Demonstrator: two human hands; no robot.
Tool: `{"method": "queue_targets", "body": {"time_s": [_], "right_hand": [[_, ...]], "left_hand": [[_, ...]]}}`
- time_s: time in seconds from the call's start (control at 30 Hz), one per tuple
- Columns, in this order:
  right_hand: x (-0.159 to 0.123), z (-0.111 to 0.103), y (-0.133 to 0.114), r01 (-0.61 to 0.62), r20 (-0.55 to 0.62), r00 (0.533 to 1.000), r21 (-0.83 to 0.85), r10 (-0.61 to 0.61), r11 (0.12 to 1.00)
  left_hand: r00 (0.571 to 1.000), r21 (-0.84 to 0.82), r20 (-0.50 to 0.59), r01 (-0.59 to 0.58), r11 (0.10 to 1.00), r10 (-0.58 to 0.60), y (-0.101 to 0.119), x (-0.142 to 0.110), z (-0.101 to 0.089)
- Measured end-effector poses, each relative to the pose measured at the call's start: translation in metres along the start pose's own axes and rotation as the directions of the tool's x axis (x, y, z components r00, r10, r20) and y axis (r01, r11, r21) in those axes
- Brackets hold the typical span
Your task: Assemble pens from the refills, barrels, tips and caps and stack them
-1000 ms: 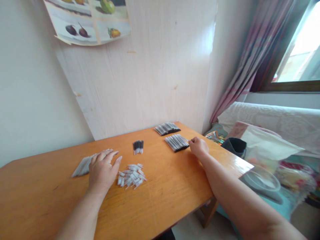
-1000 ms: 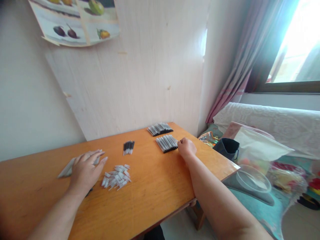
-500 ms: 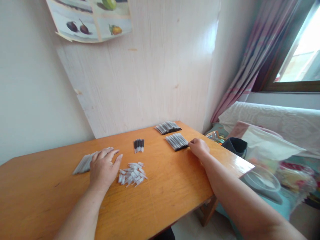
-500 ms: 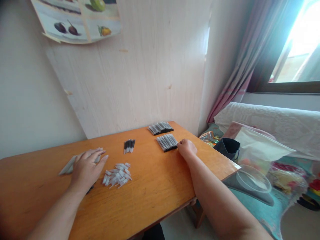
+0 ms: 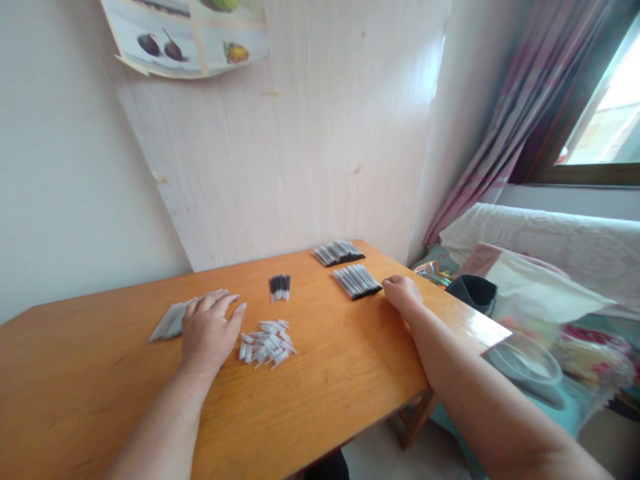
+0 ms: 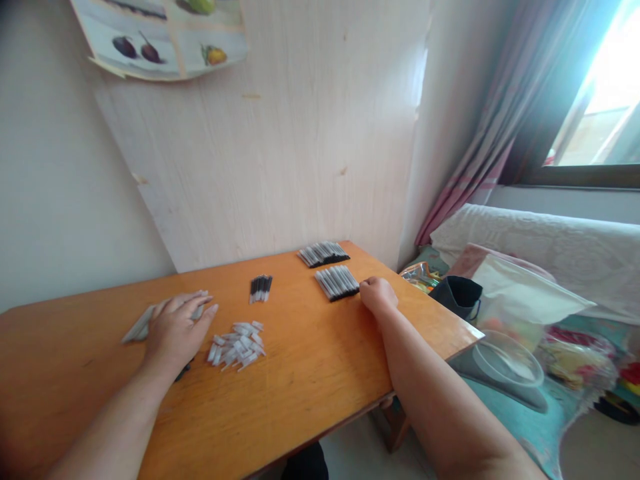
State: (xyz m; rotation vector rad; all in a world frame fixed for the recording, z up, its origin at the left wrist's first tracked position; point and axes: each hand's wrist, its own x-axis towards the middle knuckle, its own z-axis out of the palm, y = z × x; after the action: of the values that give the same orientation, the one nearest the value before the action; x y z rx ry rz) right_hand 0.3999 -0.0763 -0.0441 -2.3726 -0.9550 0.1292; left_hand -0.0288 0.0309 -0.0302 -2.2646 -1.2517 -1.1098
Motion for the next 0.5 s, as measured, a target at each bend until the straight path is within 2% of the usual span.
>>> {"method": "queue_targets", "body": {"time_s": [0.33, 0.5], "right_hand": [[-0.0001, 0.0033, 0.0001, -0.002, 0.016, 1.000, 0.023, 0.001, 1.000], [-0.0031, 0.0015, -0.0017, 0.018, -0.013, 1.000, 0.014, -0.018, 1.000]], "left_hand": [[0.999, -0.020, -0.025, 0.020, 1.000, -0.021, -0.0007, 0.0010, -0.0027], [0.999, -0.031, -0.023, 0.047, 0.998, -0.047, 0.0002, 0.0015, -0.0043]]}}
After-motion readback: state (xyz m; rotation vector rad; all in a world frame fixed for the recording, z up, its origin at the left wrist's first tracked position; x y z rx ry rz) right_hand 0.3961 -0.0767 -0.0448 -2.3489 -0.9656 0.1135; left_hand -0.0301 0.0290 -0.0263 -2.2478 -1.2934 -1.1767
